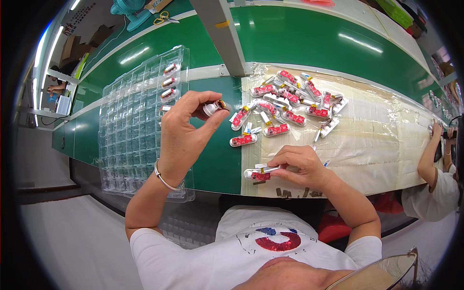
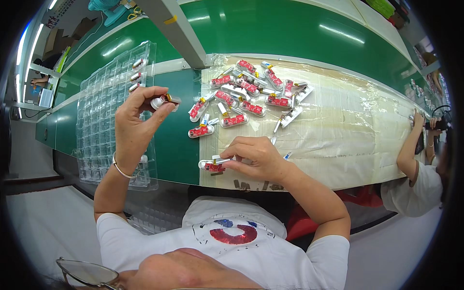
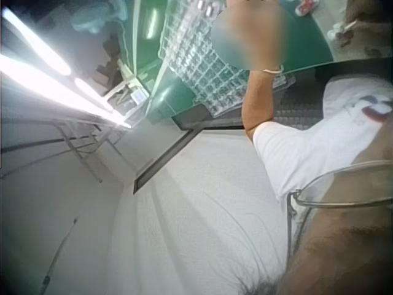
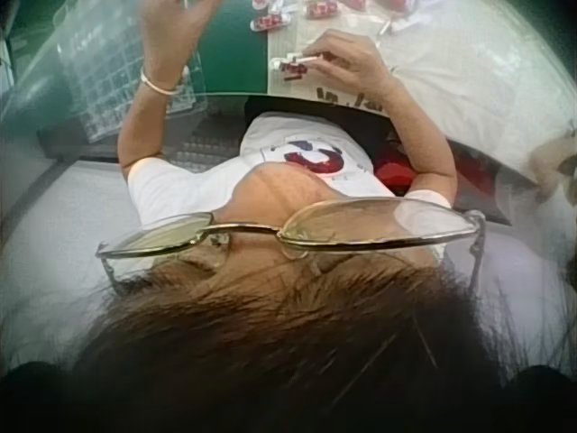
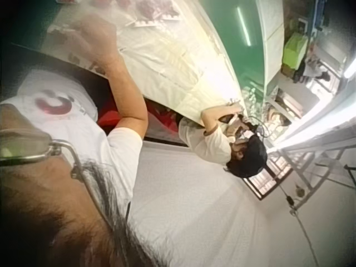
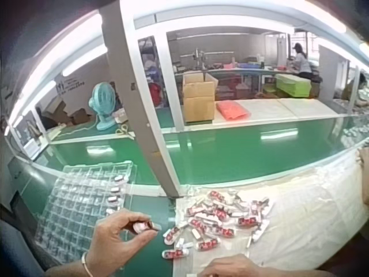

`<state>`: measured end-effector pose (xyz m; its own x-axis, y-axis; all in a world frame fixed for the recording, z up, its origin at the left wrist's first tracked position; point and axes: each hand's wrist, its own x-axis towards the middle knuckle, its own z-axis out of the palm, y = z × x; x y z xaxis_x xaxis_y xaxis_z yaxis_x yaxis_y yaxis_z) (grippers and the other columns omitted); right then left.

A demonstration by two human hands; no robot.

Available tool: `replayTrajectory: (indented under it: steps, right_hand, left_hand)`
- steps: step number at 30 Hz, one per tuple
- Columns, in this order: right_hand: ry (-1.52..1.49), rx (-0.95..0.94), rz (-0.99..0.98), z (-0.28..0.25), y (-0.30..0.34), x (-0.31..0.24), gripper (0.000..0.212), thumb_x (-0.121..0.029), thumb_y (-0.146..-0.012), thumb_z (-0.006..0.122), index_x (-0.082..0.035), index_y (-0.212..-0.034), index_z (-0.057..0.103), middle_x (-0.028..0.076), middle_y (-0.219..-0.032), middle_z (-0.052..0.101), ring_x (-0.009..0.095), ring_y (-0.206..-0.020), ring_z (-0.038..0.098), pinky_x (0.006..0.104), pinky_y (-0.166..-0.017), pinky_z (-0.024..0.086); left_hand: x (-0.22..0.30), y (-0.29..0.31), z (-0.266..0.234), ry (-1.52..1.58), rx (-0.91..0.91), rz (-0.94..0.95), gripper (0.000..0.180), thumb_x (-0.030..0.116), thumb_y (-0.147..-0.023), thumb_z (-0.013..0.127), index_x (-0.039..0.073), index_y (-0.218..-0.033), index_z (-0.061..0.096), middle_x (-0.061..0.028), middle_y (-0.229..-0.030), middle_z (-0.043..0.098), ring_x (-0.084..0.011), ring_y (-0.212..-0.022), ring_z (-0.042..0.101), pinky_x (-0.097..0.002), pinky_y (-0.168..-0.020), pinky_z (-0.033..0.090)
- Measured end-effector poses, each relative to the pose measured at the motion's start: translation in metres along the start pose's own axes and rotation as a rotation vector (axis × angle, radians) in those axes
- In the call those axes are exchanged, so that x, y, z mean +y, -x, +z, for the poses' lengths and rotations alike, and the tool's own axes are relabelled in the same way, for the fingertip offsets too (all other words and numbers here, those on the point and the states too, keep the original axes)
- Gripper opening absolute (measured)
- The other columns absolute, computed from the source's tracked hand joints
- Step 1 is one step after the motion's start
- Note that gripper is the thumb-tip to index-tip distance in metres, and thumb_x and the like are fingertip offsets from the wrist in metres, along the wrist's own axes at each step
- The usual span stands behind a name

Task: The person sits at a green assembly table and repeatedly picks up small cylindrical batteries and red-and-white plastic casings. They insert the batteries into the casings and place the assembled units into a clear plastic tray. Another person is visible working at the same table in the background.

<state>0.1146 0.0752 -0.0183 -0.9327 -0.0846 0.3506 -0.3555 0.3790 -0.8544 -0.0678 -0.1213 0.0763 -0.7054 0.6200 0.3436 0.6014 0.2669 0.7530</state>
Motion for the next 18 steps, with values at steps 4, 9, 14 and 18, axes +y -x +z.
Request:
replayTrajectory:
  steps: [4,9,14,18]
  right_hand:
    - [0.0,0.001,-0.007,0.0,0.002,0.001,0.014,-0.012,-0.085,0.075,-0.007,-0.097,0.071,0.008,-0.086,0.068,0.022,-0.07,0.066,0.0309,-0.059,0.051]
    - [0.012,-0.006,-0.011,0.0,0.002,0.001,0.014,-0.013,-0.085,0.075,-0.007,-0.097,0.071,0.008,-0.086,0.068,0.022,-0.069,0.066,0.0306,-0.059,0.051]
    - [0.039,-0.014,-0.023,0.0,0.002,0.0,0.015,-0.013,-0.084,0.076,-0.006,-0.096,0.071,0.008,-0.085,0.068,0.021,-0.067,0.066,0.0297,-0.057,0.051]
    - [0.024,0.009,-0.039,0.004,0.0,-0.003,0.015,-0.012,-0.083,0.077,-0.004,-0.095,0.071,0.008,-0.084,0.068,0.02,-0.066,0.066,0.0286,-0.057,0.051]
  left_hand:
    - [0.006,0.0,0.003,-0.054,-0.015,0.039,0.027,0.003,-0.079,0.078,0.001,-0.105,0.07,-0.0055,-0.091,0.069,-0.0111,-0.073,0.062,-0.0248,-0.068,0.052]
    - [0.007,0.001,0.005,-0.071,-0.022,0.066,0.028,0.002,-0.078,0.078,0.001,-0.105,0.07,-0.0058,-0.091,0.069,-0.012,-0.073,0.061,-0.0257,-0.068,0.051]
    - [0.001,0.002,0.004,-0.085,-0.014,0.105,0.027,0.003,-0.079,0.078,0.002,-0.105,0.07,-0.0062,-0.09,0.068,-0.0139,-0.073,0.062,-0.0273,-0.069,0.051]
    - [-0.021,-0.005,-0.005,-0.105,-0.025,0.002,0.025,0.005,-0.083,0.077,0.001,-0.106,0.07,-0.0038,-0.092,0.071,-0.0096,-0.081,0.067,-0.0233,-0.076,0.054]
